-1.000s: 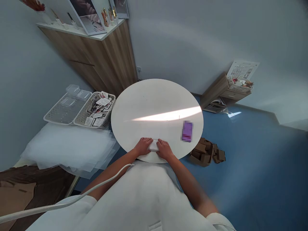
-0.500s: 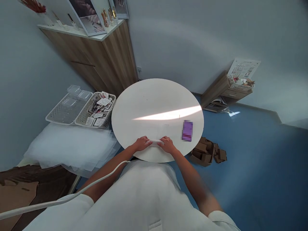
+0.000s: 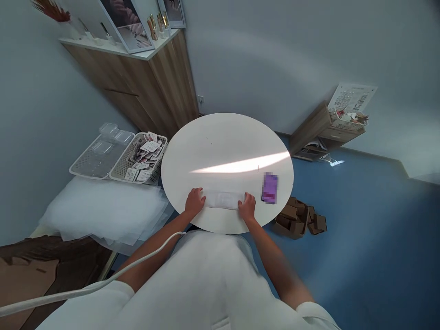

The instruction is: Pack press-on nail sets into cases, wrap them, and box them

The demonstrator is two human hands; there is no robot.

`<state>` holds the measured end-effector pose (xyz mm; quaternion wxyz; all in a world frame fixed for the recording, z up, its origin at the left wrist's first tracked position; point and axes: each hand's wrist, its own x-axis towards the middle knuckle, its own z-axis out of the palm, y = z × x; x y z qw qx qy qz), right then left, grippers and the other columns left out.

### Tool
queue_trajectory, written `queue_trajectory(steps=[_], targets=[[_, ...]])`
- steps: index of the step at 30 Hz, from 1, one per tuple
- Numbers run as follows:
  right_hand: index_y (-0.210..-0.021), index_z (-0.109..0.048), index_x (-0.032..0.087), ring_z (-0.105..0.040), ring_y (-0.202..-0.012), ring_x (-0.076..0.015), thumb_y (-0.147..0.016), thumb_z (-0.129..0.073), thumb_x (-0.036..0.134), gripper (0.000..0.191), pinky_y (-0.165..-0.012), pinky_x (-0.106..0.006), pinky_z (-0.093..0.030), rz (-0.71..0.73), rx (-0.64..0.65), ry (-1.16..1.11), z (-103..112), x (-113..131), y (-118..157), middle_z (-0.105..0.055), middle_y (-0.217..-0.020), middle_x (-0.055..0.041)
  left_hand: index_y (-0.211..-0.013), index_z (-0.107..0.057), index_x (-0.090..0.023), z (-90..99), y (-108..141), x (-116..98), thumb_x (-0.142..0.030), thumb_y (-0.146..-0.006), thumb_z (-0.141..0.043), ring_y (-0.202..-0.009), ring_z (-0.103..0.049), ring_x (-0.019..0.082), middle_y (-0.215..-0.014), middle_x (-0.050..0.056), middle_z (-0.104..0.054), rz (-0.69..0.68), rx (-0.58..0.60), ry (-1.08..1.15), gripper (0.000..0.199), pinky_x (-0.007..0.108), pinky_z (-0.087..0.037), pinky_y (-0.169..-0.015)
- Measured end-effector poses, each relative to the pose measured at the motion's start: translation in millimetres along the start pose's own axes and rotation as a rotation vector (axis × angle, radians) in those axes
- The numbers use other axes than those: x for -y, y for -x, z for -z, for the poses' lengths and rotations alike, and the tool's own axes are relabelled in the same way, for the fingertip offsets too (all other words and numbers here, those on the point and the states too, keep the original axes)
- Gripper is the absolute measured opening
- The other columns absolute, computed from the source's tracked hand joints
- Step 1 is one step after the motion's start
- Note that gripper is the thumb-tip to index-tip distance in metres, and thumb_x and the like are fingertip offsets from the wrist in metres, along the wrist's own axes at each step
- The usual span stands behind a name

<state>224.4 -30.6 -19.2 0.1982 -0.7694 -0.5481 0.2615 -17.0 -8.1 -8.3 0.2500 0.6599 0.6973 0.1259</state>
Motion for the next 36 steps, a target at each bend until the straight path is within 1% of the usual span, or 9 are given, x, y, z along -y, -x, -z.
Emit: queue_trajectory(steps=[2,5,7,11,13,18,25,31,36], targets=[[-0.124,-0.036,0.013,-0.041,-0.114,-0.0248,-0.073,-0.048,0.025,0.054,-0.095,-0.036,-0.033,-0.054,-0.042,-0.105,-5,0,5,-0.045,-0.121,-0.0148,-0.118,-0.046,-0.018,-1.3,9,-12,-0.026,-0.077,-0.047,-0.113,-0.043,0.025,-0.123,0.011,-0.047,-0.228,-0.019,-0.109,0.042,0.036,-0.037,-0.089],[-0.127,-0.031,0.013,-0.045,-0.112,-0.0239,-0.068,-0.055,0.028,0.065,-0.09,-0.034,-0.039,-0.106,0.041,-0.257,-11,5,6,-0.045,-0.122,-0.0153,-0.123,-0.042,-0.024,-6.5,21,-31,-0.024,-0.075,-0.051,-0.122,-0.033,0.027,-0.134,0.01,-0.037,-0.54,0.131,-0.221,0.049,0.039,-0.029,-0.096],[-0.127,-0.031,0.013,-0.05,-0.107,-0.0227,-0.066,-0.058,0.029,0.069,-0.084,-0.032,-0.043,-0.155,0.113,-0.331,-11,9,2,-0.049,-0.119,-0.0146,-0.126,-0.039,-0.026,-11.3,26,-41,-0.024,-0.073,-0.055,-0.126,-0.028,0.028,-0.138,0.009,-0.032,-0.63,0.226,-0.282,0.056,0.042,-0.023,-0.099],[-0.109,-0.049,0.015,-0.059,-0.087,-0.0183,-0.066,-0.056,0.033,0.047,-0.071,-0.027,-0.046,-0.196,0.256,-0.4,-4,10,-5,-0.06,-0.1,-0.0086,-0.13,-0.033,-0.029,-18.8,31,-46,-0.026,-0.071,-0.059,-0.128,-0.024,0.03,-0.141,0.01,-0.027,-0.636,0.3,-0.355,0.064,0.046,-0.017,-0.101],[-0.099,-0.054,0.016,-0.058,-0.086,-0.0173,-0.065,-0.057,0.035,0.04,-0.072,-0.027,-0.046,-0.172,0.258,-0.397,0,7,-6,-0.061,-0.097,-0.0064,-0.131,-0.032,-0.03,-20.8,32,-43,-0.025,-0.071,-0.06,-0.129,-0.022,0.03,-0.142,0.01,-0.026,-0.636,0.304,-0.366,0.066,0.047,-0.016,-0.101],[-0.097,-0.052,0.016,-0.057,-0.082,-0.017,-0.063,-0.056,0.037,0.04,-0.07,-0.027,-0.044,-0.261,0.166,-0.352,2,6,-1,-0.06,-0.093,-0.007,-0.132,-0.029,-0.032,-26.2,33,-40,-0.025,-0.07,-0.061,-0.13,-0.019,0.031,-0.144,0.011,-0.021,-0.634,0.32,-0.392,0.07,0.05,-0.016,-0.1],[-0.091,-0.053,0.015,-0.057,-0.062,-0.0119,-0.071,-0.043,0.033,0.028,-0.053,-0.022,-0.045,-0.216,0.276,-0.432,-5,24,-2,-0.062,-0.078,-0.0032,-0.132,-0.027,-0.031,-27.9,35,-43,-0.027,-0.067,-0.064,-0.131,-0.017,0.032,-0.144,0.013,-0.018,-0.619,0.345,-0.357,0.076,0.052,-0.019,-0.099],[-0.093,-0.055,0.015,-0.059,-0.06,-0.0102,-0.075,-0.043,0.025,0.024,-0.057,-0.022,-0.048,-0.1,0.404,-0.442,-10,42,-5,-0.064,-0.078,-0.0028,-0.134,-0.023,-0.012,-17.2,40,-39,-0.026,-0.075,-0.05,-0.131,-0.019,0.025,-0.143,0.018,-0.02,-0.619,0.281,-0.228,0.067,0.04,-0.021,-0.103],[-0.098,-0.058,0.017,-0.06,-0.068,-0.0118,-0.073,-0.045,0.017,0.029,-0.069,-0.027,-0.049,-0.011,0.44,-0.328,-4,40,-10,-0.063,-0.078,-0.0017,-0.134,-0.026,-0.021,-13.6,42,-41,-0.03,-0.073,-0.052,-0.132,-0.014,0.028,-0.143,0.012,-0.023,-0.695,0.291,-0.33,0.067,0.047,-0.01,-0.104]])
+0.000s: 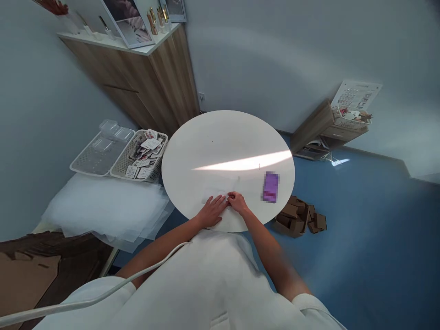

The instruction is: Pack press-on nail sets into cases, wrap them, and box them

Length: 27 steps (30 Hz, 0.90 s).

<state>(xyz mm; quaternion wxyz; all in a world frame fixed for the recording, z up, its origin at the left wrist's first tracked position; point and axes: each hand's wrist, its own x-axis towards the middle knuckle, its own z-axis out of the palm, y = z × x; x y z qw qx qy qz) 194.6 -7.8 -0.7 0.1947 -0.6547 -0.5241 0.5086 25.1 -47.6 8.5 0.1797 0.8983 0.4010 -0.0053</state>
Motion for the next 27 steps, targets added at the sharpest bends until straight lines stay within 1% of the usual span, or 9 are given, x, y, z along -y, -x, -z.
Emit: queue_trajectory(steps=[4,6,8,9,13,15,20,24,27], targets=[[-0.107,-0.057,0.019,-0.055,-0.093,-0.0169,-0.065,-0.059,0.018,0.042,-0.089,-0.031,-0.041,0.089,-0.015,0.152,5,-4,4,-0.055,-0.101,-0.0061,-0.127,-0.037,-0.022,0.5,5,2,-0.028,-0.073,-0.053,-0.13,-0.021,0.029,-0.139,0.012,-0.031,0.012,0.023,-0.006,0.056,0.048,-0.01,-0.103],[-0.116,-0.051,0.02,-0.05,-0.103,-0.0199,-0.063,-0.064,0.022,0.054,-0.092,-0.033,-0.039,0.147,-0.026,0.283,1,-7,7,-0.045,-0.115,-0.0089,-0.125,-0.04,-0.023,-2.0,10,4,-0.028,-0.073,-0.054,-0.129,-0.023,0.028,-0.139,0.011,-0.032,0.019,0.009,0.028,0.054,0.047,-0.012,-0.103],[-0.121,-0.045,0.022,-0.047,-0.106,-0.0209,-0.066,-0.063,0.023,0.059,-0.091,-0.034,-0.039,0.176,-0.032,0.392,-6,-10,10,-0.038,-0.12,-0.0097,-0.123,-0.04,-0.024,-7.2,15,7,-0.029,-0.072,-0.054,-0.129,-0.022,0.029,-0.139,0.011,-0.031,0.101,-0.036,0.086,0.053,0.046,-0.016,-0.102],[-0.123,-0.043,0.022,-0.047,-0.107,-0.021,-0.067,-0.061,0.022,0.059,-0.091,-0.034,-0.04,0.175,-0.034,0.422,-10,-11,11,-0.036,-0.121,-0.0097,-0.123,-0.039,-0.023,-10.5,17,9,-0.032,-0.072,-0.054,-0.129,-0.022,0.03,-0.139,0.012,-0.03,0.207,-0.075,0.126,0.053,0.046,-0.019,-0.101],[-0.125,-0.038,0.024,-0.047,-0.105,-0.0215,-0.07,-0.058,0.021,0.059,-0.087,-0.034,-0.042,0.166,-0.022,0.485,-17,-12,12,-0.031,-0.123,-0.0098,-0.124,-0.032,-0.014,-25.6,17,23,-0.045,-0.071,-0.053,-0.123,-0.031,0.035,-0.129,0.021,-0.038,0.842,-0.167,0.383,0.065,0.048,-0.032,-0.092],[-0.125,-0.038,0.024,-0.049,-0.103,-0.0209,-0.07,-0.058,0.021,0.059,-0.086,-0.033,-0.042,0.17,-0.003,0.493,-16,-12,11,-0.031,-0.123,-0.0095,-0.122,-0.031,-0.014,-32.1,13,31,-0.048,-0.067,-0.057,-0.118,-0.037,0.034,-0.124,0.02,-0.042,0.961,-0.191,0.528,0.07,0.045,-0.036,-0.088],[-0.124,-0.039,0.025,-0.049,-0.102,-0.0193,-0.069,-0.058,0.02,0.058,-0.085,-0.032,-0.042,0.203,0.035,0.479,-13,-12,12,-0.033,-0.122,-0.0078,-0.122,-0.03,-0.018,-39.0,4,38,-0.043,-0.065,-0.063,-0.1,-0.054,0.023,-0.116,0.016,-0.047,1.02,-0.332,0.845,0.07,0.034,-0.045,-0.072],[-0.123,-0.039,0.025,-0.049,-0.101,-0.0186,-0.068,-0.059,0.022,0.058,-0.084,-0.032,-0.043,0.218,0.068,0.472,-13,-14,15,-0.033,-0.122,-0.007,-0.117,-0.04,-0.015,-30.7,6,38,-0.04,-0.073,-0.057,-0.083,-0.059,0.016,-0.103,0.012,-0.056,1.034,-0.231,0.922,0.053,0.027,-0.046,-0.061],[-0.122,-0.041,0.025,-0.05,-0.1,-0.0179,-0.068,-0.06,0.024,0.057,-0.086,-0.032,-0.043,0.227,0.079,0.445,-13,-16,17,-0.033,-0.121,-0.0066,-0.096,-0.054,-0.014,-19.9,8,37,-0.038,-0.072,-0.055,-0.074,-0.059,0.016,-0.088,0.008,-0.061,0.961,-0.192,1.012,0.034,0.026,-0.045,-0.058]])
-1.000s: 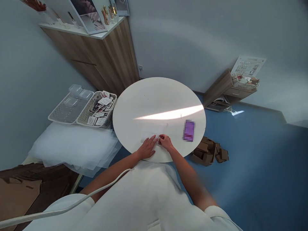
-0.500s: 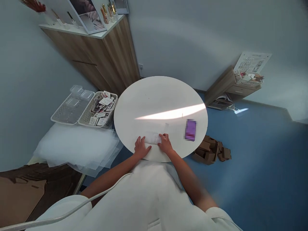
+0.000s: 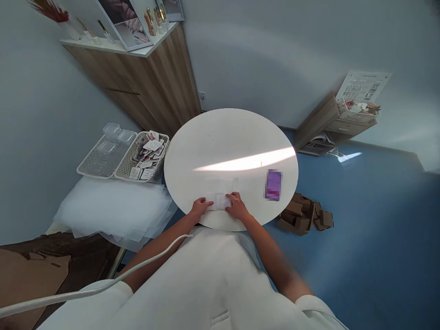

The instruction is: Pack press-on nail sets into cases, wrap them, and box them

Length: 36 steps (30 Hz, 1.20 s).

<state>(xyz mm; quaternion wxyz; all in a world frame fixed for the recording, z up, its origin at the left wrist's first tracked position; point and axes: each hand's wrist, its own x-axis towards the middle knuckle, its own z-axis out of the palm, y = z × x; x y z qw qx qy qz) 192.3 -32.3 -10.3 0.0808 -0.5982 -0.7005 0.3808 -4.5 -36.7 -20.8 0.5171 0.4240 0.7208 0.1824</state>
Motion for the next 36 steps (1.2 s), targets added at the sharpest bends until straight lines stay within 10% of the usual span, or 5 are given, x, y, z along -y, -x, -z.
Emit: queue_trajectory(steps=[16,24,30,36], targets=[[-0.108,-0.052,0.016,-0.051,-0.079,-0.0148,-0.068,-0.057,0.02,0.041,-0.076,-0.03,-0.044,0.009,-0.126,-0.283,-5,6,-3,-0.052,-0.087,-0.0045,-0.091,-0.059,-0.018,-41.7,10,-40,-0.024,-0.075,-0.046,-0.087,-0.058,0.017,-0.093,0.005,-0.063,-0.255,0.205,-0.035,0.021,0.03,-0.045,-0.078],[-0.104,-0.053,0.017,-0.051,-0.078,-0.0157,-0.068,-0.055,0.016,0.036,-0.074,-0.031,-0.045,-0.088,-0.227,-0.226,-17,10,-7,-0.052,-0.086,-0.0036,-0.102,-0.05,-0.015,-25.2,9,-19,-0.018,-0.076,-0.043,-0.097,-0.052,0.019,-0.103,0.01,-0.054,-0.458,-0.076,-0.221,0.027,0.036,-0.042,-0.086],[-0.127,-0.034,0.017,-0.045,-0.108,-0.0228,-0.073,-0.053,0.02,0.057,-0.088,-0.039,-0.04,-0.001,-0.294,-0.047,-19,10,2,-0.047,-0.118,-0.0128,-0.121,-0.043,-0.017,-7.8,-1,-10,-0.022,-0.081,-0.042,-0.125,-0.031,0.025,-0.135,0.012,-0.035,-0.859,0.065,-0.622,0.04,0.043,-0.029,-0.101],[-0.132,-0.03,0.021,-0.021,-0.131,-0.0222,-0.082,-0.04,0.016,0.051,-0.102,-0.044,-0.025,0.226,-0.114,0.255,-17,7,8,-0.028,-0.141,-0.0084,-0.125,-0.039,-0.019,-3.0,-7,-17,-0.021,-0.079,-0.043,-0.129,-0.026,0.024,-0.137,0.01,-0.036,-0.905,0.164,-0.756,0.047,0.043,-0.028,-0.102]])
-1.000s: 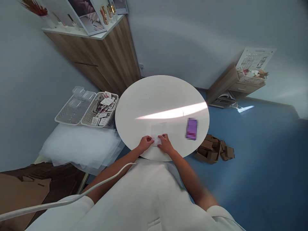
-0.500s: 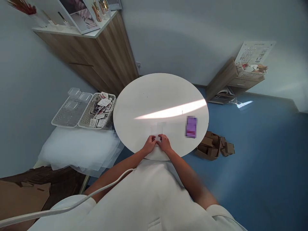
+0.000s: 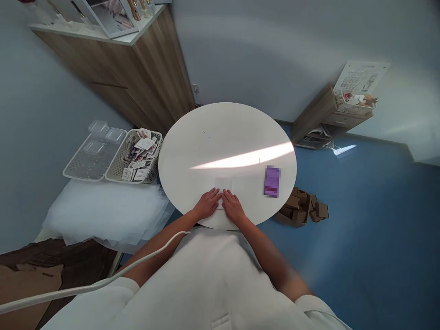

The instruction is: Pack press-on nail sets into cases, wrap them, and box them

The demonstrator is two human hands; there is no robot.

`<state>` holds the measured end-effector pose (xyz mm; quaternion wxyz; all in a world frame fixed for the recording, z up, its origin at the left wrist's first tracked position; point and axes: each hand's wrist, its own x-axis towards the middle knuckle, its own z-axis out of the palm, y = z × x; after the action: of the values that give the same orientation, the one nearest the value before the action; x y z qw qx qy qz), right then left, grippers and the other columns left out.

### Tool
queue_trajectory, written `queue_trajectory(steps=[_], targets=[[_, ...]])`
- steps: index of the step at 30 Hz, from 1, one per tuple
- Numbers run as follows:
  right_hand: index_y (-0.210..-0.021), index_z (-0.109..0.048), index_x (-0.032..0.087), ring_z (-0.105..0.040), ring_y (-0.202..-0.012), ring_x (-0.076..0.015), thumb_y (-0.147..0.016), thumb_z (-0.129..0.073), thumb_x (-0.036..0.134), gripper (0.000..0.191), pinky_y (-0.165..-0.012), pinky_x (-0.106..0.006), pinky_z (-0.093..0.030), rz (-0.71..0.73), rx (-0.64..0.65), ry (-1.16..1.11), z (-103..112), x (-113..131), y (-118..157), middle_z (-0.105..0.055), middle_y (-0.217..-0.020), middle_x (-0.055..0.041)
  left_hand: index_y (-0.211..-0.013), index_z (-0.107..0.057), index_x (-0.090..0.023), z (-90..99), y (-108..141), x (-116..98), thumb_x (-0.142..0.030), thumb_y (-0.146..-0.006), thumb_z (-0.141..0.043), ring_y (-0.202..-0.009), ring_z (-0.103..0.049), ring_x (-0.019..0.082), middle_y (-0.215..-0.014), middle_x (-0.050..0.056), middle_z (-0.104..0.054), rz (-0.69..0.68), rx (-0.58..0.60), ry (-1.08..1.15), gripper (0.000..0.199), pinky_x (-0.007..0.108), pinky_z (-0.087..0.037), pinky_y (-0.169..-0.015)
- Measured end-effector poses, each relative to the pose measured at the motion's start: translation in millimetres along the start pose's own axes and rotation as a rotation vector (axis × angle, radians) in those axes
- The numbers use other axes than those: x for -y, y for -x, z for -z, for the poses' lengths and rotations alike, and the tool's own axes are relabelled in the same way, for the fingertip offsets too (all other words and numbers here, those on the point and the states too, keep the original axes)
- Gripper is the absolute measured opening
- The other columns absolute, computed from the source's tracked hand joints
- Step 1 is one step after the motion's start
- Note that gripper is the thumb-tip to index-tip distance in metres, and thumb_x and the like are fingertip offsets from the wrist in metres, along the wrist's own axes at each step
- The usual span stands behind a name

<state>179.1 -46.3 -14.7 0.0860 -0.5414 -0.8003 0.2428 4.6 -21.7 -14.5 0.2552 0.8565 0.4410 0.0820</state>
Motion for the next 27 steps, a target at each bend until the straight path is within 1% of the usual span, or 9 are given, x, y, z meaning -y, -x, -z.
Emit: queue_trajectory(steps=[3,5,9,13,16,19,21,23,27], targets=[[-0.136,-0.021,0.014,-0.016,-0.133,-0.0257,-0.075,-0.055,0.025,0.071,-0.102,-0.044,-0.026,0.077,0.106,0.024,6,-7,1,-0.02,-0.144,-0.0129,-0.13,-0.032,-0.016,5.2,0,3,-0.03,-0.072,-0.054,-0.128,-0.028,0.026,-0.136,0.012,-0.036,-0.013,0.047,0.029,0.063,0.043,-0.027,-0.102],[-0.136,-0.02,0.013,-0.016,-0.132,-0.0266,-0.067,-0.062,0.021,0.081,-0.101,-0.041,-0.029,0.119,0.157,0.029,11,-10,-2,-0.02,-0.144,-0.0144,-0.131,-0.029,-0.014,8.1,-1,5,-0.035,-0.065,-0.061,-0.127,-0.029,0.028,-0.136,0.014,-0.035,-0.031,0.077,0.041,0.076,0.042,-0.028,-0.101],[-0.133,-0.029,0.013,-0.026,-0.129,-0.0246,-0.068,-0.055,0.011,0.07,-0.097,-0.037,-0.034,0.103,0.184,0.004,21,-7,-6,-0.032,-0.138,-0.0154,-0.128,-0.033,-0.015,11.9,-2,0,-0.026,-0.058,-0.061,-0.119,-0.038,0.029,-0.131,0.013,-0.041,-0.021,0.089,0.039,0.075,0.04,-0.032,-0.097],[-0.124,-0.04,0.011,-0.038,-0.117,-0.0262,-0.064,-0.058,0.02,0.063,-0.096,-0.038,-0.034,0.139,0.224,-0.096,28,-1,0,-0.045,-0.126,-0.0158,-0.117,-0.045,-0.018,14.4,3,-7,-0.023,-0.056,-0.059,-0.105,-0.047,0.028,-0.113,0.01,-0.054,-0.036,0.147,0.077,0.063,0.04,-0.036,-0.09],[-0.115,-0.049,0.014,-0.044,-0.109,-0.0242,-0.067,-0.057,0.024,0.05,-0.092,-0.036,-0.036,0.133,0.246,-0.179,30,-4,3,-0.05,-0.119,-0.0127,-0.11,-0.052,-0.021,14.4,5,-7,-0.023,-0.059,-0.056,-0.103,-0.046,0.027,-0.106,0.007,-0.055,-0.023,0.168,0.143,0.05,0.039,-0.035,-0.089],[-0.097,-0.058,0.016,-0.045,-0.106,-0.0229,-0.072,-0.052,0.026,0.027,-0.089,-0.035,-0.037,0.036,0.221,-0.247,32,-9,-6,-0.052,-0.11,-0.0103,-0.097,-0.059,-0.02,11.3,0,-1,-0.027,-0.069,-0.047,-0.1,-0.048,0.024,-0.101,0.006,-0.055,0.124,0.13,0.265,0.032,0.039,-0.036,-0.089],[-0.089,-0.06,0.018,-0.046,-0.103,-0.0213,-0.077,-0.047,0.027,0.02,-0.087,-0.033,-0.038,-0.066,0.2,-0.315,32,-12,-17,-0.054,-0.102,-0.0079,-0.087,-0.06,-0.018,7.5,-6,3,-0.031,-0.076,-0.038,-0.092,-0.052,0.022,-0.091,0.005,-0.056,0.27,0.11,0.399,0.027,0.036,-0.04,-0.083],[-0.094,-0.059,0.02,-0.049,-0.098,-0.0197,-0.08,-0.042,0.031,0.024,-0.084,-0.032,-0.04,-0.177,0.163,-0.379,31,-14,-29,-0.054,-0.098,-0.0063,-0.087,-0.057,-0.017,3.0,-11,6,-0.036,-0.08,-0.034,-0.083,-0.055,0.019,-0.083,0.004,-0.058,0.435,0.052,0.513,0.03,0.033,-0.044,-0.075],[-0.12,-0.043,0.02,-0.05,-0.097,-0.0227,-0.081,-0.043,0.034,0.041,-0.08,-0.035,-0.042,-0.366,0.002,-0.339,24,-13,-40,-0.05,-0.11,-0.0108,-0.1,-0.049,-0.016,-4.8,-16,9,-0.033,-0.076,-0.047,-0.075,-0.058,0.017,-0.08,0.003,-0.061,0.693,-0.14,0.527,0.03,0.031,-0.045,-0.071]])
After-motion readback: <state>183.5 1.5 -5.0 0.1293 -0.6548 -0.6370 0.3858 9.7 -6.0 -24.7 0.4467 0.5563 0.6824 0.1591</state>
